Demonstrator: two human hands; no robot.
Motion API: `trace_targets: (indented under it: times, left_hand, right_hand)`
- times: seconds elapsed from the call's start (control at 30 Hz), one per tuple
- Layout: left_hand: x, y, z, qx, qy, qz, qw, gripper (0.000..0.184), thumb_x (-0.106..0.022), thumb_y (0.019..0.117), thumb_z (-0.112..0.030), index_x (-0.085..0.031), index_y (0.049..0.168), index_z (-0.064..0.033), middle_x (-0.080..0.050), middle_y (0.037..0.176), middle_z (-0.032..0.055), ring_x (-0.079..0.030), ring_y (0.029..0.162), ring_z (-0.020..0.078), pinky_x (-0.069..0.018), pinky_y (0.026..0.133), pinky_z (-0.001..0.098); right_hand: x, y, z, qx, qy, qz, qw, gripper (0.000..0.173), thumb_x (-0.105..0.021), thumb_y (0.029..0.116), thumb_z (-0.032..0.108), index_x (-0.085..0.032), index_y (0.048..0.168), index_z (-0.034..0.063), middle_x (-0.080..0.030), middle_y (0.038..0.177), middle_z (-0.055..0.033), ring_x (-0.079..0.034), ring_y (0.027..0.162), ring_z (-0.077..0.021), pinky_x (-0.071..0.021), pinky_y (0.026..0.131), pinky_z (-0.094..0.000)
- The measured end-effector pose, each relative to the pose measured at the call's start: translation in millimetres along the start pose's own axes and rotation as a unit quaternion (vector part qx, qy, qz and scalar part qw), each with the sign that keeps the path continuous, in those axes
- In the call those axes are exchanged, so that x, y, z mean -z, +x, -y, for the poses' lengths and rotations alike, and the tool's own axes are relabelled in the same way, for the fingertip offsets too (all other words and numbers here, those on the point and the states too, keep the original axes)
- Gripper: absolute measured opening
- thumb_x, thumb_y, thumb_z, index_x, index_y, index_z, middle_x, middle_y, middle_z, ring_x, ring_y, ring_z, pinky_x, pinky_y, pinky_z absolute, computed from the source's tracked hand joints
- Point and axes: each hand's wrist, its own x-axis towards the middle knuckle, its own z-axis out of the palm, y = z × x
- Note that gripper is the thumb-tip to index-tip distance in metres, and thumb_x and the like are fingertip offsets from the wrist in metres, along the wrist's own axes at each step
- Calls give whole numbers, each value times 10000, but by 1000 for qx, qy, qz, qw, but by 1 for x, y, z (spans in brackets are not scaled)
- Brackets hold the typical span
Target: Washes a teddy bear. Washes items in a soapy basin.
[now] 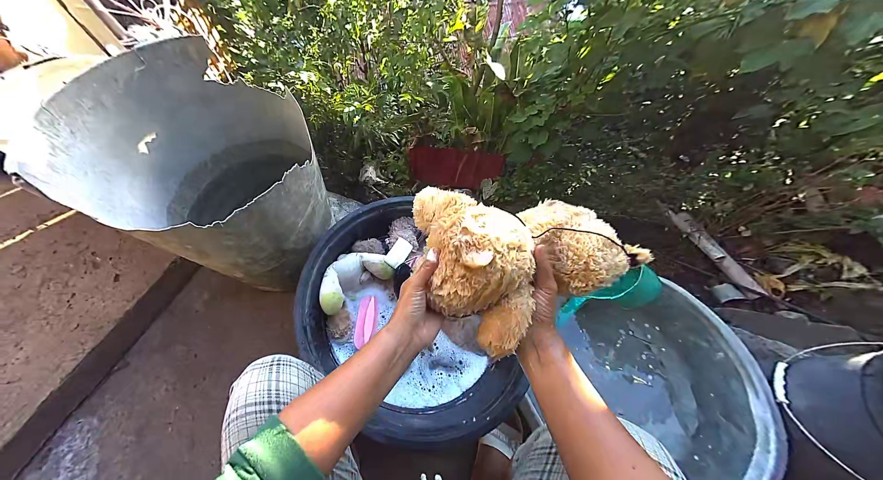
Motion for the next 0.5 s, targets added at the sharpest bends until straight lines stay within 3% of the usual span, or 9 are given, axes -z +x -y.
trace_targets:
  times: [0.2,0.27,0.33,0.37,0.43,0.5]
  left_hand:
    - [1,-4,-11,-31,-19,-34,999,167,-565,1039,-147,-581,1197,-98,-689,951,90,-708,865,197,-606,802,384]
    - [5,-8,-3,-12,-9,-15,1000,263,-511,1064,-187,-513,1317,-112,-667,1087,118,-685,983,233,-583,872,426]
    - [9,-12,9,49,-8,19,999,412,-403,1102,-347,-405,1458,-140,-601,1283,163,-629,1150,302,-554,929,500]
    - [8,-14,13,74,-14,29,997,454,-355,1105,-424,-405,1461,-146,-585,1315,169,-613,1179,317,-550,922,519]
    - [5,-13,13,73,-23,26,997,428,-337,1111,-411,-445,1417,-131,-600,1285,148,-619,1169,288,-547,937,490]
    - [-2,-10,4,16,-14,-14,1000,306,-419,1105,-262,-505,1345,-93,-638,1188,123,-647,1093,237,-550,944,429]
  right_hand:
    - [-1,-2,-11,-75,84,7,994,458,-259,1102,209,-678,922,168,-724,799,42,-699,766,-11,-587,686,-195]
    - [3,-2,-9,-58,76,14,995,463,-247,1095,198,-674,920,163,-725,802,41,-698,772,-10,-588,694,-197]
    - [4,0,-2,-39,48,22,998,413,-287,1083,195,-676,947,168,-725,826,43,-697,794,-14,-592,716,-210]
    - [4,1,1,-28,33,24,999,389,-310,1072,183,-678,945,176,-725,829,49,-695,795,-11,-590,721,-211]
    - [5,1,4,-18,21,30,999,371,-342,1054,161,-689,927,183,-727,823,59,-694,786,0,-587,712,-199]
    - [5,0,4,-30,28,27,999,383,-339,1063,169,-688,906,183,-718,801,61,-686,767,5,-580,695,-186]
